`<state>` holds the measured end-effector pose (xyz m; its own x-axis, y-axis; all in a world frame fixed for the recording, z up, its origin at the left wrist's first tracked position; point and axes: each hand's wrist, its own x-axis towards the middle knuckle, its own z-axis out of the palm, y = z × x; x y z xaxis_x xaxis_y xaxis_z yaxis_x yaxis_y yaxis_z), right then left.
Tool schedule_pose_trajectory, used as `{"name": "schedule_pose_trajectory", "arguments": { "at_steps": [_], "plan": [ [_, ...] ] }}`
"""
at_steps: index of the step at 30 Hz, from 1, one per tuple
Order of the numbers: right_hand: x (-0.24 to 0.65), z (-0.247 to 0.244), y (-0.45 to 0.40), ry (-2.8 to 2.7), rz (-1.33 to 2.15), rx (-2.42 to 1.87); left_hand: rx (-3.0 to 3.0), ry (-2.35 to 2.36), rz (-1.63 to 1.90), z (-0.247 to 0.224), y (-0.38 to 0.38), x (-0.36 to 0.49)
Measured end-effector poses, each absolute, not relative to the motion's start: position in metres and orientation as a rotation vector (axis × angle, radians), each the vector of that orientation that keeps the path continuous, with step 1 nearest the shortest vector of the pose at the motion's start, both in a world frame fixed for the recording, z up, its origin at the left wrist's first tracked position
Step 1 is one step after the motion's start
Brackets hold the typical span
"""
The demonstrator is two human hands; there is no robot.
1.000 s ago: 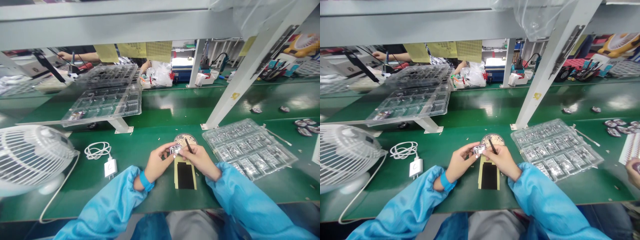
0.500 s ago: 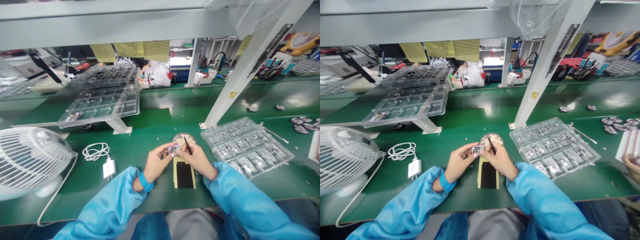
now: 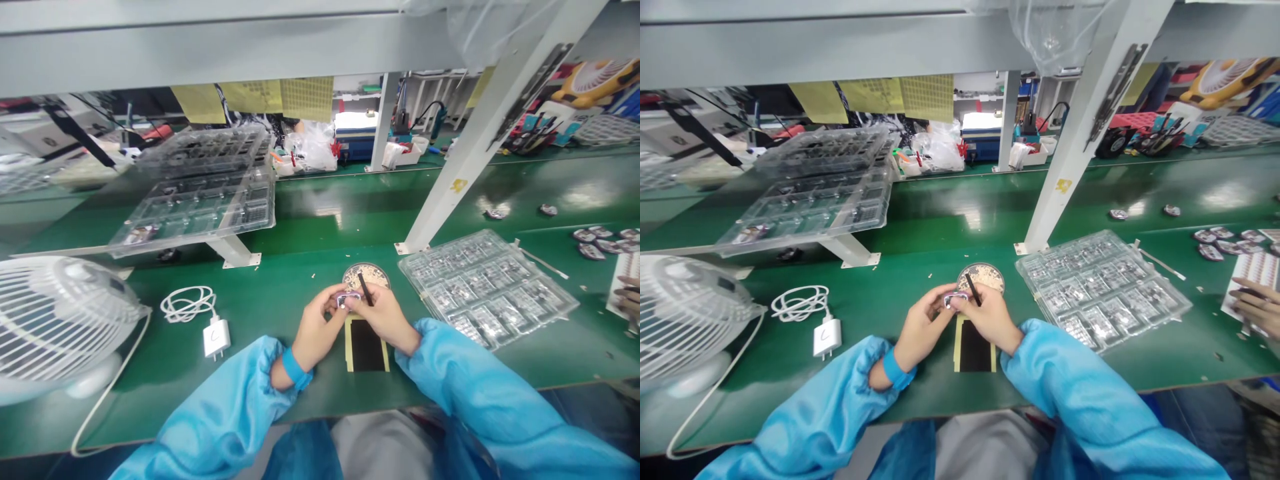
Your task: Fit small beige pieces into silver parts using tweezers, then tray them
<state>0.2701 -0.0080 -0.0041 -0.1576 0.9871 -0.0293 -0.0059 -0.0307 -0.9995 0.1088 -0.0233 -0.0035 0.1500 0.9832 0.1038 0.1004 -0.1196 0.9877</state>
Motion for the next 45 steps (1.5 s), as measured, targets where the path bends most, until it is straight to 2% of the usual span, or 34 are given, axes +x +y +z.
{"name": "schedule_pose_trajectory", "arguments": {
  "at_steps": [8, 15, 19, 35, 45],
  "plan": [
    [0.267, -0.002, -0.011, -1.392, 1.167, -1.226, 1.561, 1.215, 1.175, -0.003, -0.026, 0.110],
    [0.290, 0.009, -0.007, -1.717, 0.702, -1.056, 1.846, 1.196, 1.145, 0.005, -0.023, 0.105],
    [0.297, 0.006, -0.006, -1.848, 0.722, -0.935, 1.879, 1.205, 1.113, 0.001, -0.024, 0.105],
    [0.297, -0.001, -0.005, -2.011, 0.675, -0.901, 1.894, 1.221, 1.037, -0.008, -0.020, 0.102],
    [0.332, 0.001, 0.002, -1.899, 0.346, -1.410, 1.735, 1.350, 1.020, -0.024, -0.001, 0.090]
  ]
}}
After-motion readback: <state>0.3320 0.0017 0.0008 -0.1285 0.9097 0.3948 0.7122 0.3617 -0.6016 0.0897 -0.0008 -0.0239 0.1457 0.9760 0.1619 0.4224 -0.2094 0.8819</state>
